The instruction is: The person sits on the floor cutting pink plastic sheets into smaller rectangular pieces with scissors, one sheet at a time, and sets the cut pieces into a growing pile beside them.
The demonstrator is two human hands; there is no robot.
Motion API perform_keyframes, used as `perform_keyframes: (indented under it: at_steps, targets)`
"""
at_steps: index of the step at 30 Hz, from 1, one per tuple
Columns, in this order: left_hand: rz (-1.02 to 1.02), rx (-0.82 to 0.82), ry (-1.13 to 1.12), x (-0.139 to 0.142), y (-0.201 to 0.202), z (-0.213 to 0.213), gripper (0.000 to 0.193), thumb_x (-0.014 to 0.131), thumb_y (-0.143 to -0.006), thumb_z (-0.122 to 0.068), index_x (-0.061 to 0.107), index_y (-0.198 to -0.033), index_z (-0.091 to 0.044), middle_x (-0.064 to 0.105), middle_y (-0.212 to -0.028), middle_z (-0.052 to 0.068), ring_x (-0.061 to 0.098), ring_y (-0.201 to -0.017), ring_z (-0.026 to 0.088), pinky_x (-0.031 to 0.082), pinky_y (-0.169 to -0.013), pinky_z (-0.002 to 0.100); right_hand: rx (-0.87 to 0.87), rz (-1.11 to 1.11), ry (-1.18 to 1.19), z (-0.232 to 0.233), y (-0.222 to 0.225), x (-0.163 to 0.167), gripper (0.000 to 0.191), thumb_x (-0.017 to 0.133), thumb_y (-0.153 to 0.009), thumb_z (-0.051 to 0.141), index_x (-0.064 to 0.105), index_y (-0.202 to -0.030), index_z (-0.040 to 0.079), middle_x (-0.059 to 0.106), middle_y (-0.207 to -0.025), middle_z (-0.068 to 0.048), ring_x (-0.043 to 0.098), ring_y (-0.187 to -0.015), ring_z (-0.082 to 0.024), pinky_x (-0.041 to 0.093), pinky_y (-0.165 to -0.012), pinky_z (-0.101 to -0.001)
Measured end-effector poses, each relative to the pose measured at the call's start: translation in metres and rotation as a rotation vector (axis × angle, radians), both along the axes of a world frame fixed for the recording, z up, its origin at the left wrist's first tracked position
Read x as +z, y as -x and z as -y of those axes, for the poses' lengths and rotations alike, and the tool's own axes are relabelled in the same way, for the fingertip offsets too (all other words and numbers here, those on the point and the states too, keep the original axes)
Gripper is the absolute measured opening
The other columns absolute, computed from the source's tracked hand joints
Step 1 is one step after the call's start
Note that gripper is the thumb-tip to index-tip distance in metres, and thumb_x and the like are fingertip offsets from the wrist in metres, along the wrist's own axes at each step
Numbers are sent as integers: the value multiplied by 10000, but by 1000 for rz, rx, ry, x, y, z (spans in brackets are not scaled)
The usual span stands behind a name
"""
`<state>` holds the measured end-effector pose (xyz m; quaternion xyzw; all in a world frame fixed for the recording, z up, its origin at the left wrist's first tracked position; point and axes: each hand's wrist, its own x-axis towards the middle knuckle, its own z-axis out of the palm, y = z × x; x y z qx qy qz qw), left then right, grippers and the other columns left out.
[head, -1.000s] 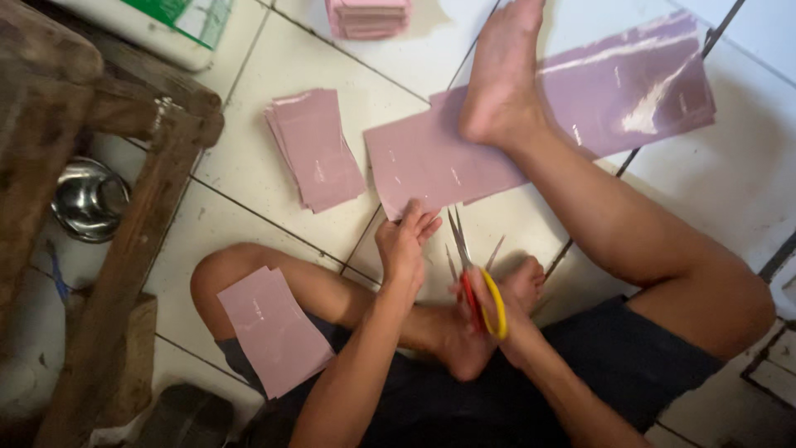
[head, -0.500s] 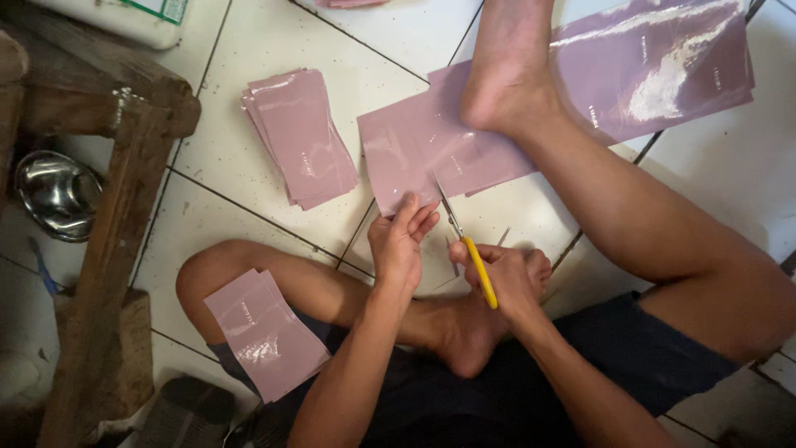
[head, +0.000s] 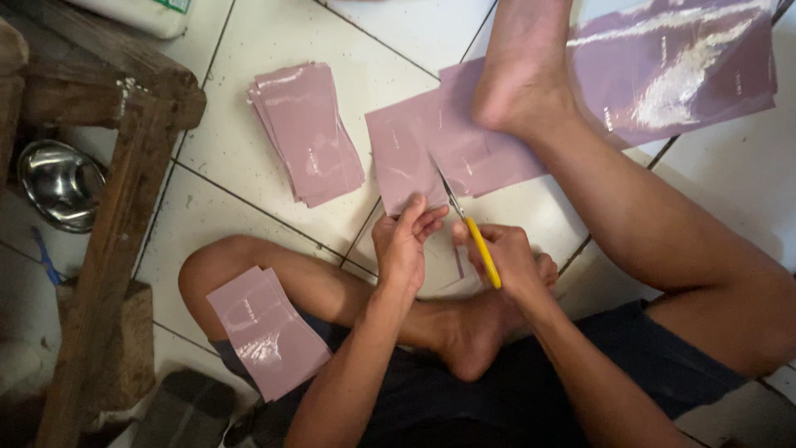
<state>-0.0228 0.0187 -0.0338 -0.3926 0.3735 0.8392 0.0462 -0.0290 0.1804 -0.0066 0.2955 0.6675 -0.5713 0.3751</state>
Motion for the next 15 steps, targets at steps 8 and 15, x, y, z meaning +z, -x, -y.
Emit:
perform_keyframes:
  at_steps: [8, 15]
  targets:
    - [-11, -25, 33, -3, -3, 2, 265, 745, -922, -222, 675, -1029, 10, 731, -914, 86, 727, -726, 193, 516, -624, 278, 34, -134, 19, 6, 6, -3, 526, 801, -873, 445, 616, -669, -3, 460, -495, 16, 391, -384, -82, 275, -346, -278]
    - [-40, -62, 169, 14, 1, 1, 235, 716, -975, -200, 701, -1004, 32, 719, -788, 90, 667, -634, 151, 480, -606, 273, -45, -191, 10, 43, 46, 15, 491, 747, -904, 417, 600, -621, 43, 484, -483, -8, 439, -364, -102, 295, -328, -286]
